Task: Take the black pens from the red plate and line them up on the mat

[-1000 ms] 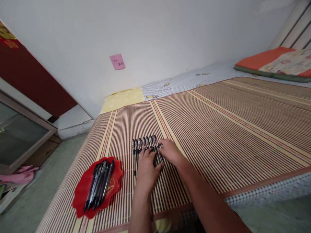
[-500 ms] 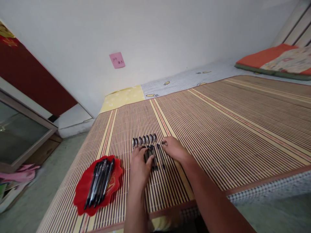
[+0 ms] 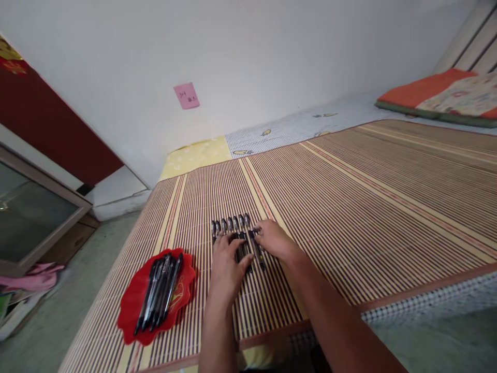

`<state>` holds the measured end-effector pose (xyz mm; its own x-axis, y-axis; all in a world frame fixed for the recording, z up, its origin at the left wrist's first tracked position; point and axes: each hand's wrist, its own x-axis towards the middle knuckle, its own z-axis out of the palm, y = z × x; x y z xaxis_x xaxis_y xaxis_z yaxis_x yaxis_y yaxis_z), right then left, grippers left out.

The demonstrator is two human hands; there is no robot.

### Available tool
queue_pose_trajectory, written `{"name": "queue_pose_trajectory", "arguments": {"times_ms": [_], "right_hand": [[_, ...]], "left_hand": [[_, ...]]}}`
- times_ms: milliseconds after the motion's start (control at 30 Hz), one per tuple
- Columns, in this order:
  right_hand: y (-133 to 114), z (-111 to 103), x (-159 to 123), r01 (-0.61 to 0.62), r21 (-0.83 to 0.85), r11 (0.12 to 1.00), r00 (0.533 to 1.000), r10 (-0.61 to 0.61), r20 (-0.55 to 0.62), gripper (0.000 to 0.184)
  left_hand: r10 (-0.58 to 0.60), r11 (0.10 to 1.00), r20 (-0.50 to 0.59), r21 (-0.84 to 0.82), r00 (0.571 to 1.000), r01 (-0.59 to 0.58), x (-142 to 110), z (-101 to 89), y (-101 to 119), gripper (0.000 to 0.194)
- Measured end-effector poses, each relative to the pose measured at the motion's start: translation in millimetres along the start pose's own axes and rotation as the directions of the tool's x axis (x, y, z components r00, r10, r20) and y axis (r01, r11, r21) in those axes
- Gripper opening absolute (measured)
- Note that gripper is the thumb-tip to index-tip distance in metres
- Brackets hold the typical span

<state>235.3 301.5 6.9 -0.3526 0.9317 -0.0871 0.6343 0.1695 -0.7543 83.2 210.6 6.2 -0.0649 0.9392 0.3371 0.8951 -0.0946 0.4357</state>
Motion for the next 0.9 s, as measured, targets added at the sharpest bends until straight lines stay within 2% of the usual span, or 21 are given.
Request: {"name": "queue_pose_trajectory", "arguments": {"times_ms": [200,333,600,900], "right_hand": [[0,2,2,0.013,0.001,1.000,1.000,-0.013,0.006,0.018],[0,1,2,0.011,-0.012,1.000,1.000,-0.011,0.017,0.017],[4,0,3,0.018,-0.054,0.998,1.000,-0.017,0.018,0.016],[3,0,3,0.028,-0.057,0.998,0.999,-0.026,0.024,0.015]], "left_hand": [[-0.003,0.998,0.101,0.066,0.995,-0.004,-2,7.2,16,0.044],[-0.013,0.996,0.138,0.093,0.990,0.001,-2,8.2,18,0.044],[-0.040,0.992,0.142,0.122,0.989,0.023,-2,4.4,19,0.037],[-0.003,0.995,0.154,0.100,0.988,-0.012,-3,4.8,20,0.037]]}}
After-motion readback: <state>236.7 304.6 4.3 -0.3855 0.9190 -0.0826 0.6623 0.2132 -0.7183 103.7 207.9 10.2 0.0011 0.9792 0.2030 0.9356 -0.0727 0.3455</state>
